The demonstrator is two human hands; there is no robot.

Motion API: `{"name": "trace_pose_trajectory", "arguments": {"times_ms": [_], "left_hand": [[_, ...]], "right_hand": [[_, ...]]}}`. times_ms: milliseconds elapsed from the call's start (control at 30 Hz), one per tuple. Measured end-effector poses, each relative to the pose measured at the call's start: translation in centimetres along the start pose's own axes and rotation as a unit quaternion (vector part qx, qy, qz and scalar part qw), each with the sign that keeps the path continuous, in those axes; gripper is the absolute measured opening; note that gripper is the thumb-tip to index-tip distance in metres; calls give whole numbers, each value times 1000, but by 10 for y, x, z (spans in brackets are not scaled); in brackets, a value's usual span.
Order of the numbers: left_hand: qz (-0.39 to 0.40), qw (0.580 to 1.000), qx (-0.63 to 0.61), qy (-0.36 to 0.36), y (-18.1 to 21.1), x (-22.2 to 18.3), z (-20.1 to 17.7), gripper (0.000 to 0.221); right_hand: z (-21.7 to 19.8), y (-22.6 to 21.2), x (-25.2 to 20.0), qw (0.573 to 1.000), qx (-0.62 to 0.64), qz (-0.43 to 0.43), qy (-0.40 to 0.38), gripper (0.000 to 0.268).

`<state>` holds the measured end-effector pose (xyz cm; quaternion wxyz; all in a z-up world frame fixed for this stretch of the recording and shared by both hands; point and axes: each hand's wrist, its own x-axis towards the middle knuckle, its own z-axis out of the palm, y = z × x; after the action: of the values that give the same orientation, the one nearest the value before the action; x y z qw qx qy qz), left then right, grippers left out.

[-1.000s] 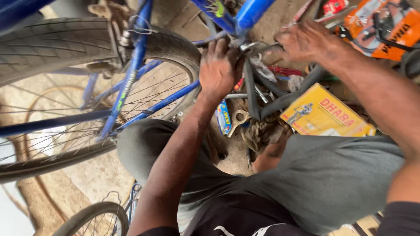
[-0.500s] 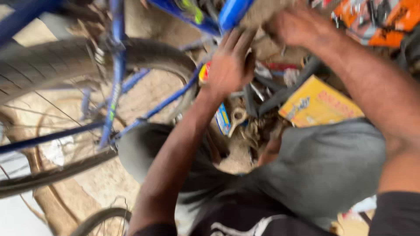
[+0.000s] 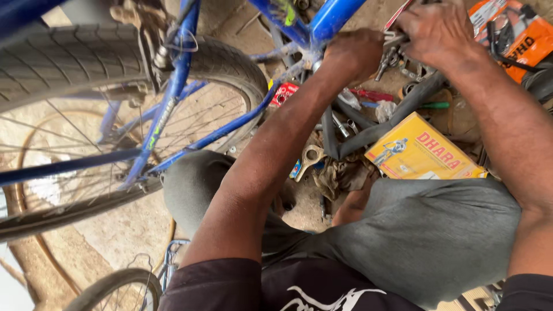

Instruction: The person repairs a bicycle by using various wrenches to tighten and loosen bolts on the frame and bottom bracket while sitting on the ground.

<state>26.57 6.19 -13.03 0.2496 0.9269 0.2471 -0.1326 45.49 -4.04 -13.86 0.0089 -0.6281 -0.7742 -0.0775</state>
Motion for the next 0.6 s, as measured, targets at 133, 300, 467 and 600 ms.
{"name": "trace_pose_trajectory", "arguments": {"times_ms": [133, 300, 467, 600], "left_hand": [[-2, 1000, -8, -6, 2, -2, 0, 30], [50, 995, 36, 75, -3, 5, 16, 28], [53, 992, -26, 111, -10, 0, 27, 22], [107, 971, -28, 214, -14, -6, 26, 19]], "right_hand": [[9, 5, -3, 991, -57, 80, -88, 33], [17, 13, -1, 986, -78, 80, -122, 28], [17, 28, -22, 981, -82, 91, -153, 25], [6, 38, -35, 976, -102, 104, -161, 23]]}}
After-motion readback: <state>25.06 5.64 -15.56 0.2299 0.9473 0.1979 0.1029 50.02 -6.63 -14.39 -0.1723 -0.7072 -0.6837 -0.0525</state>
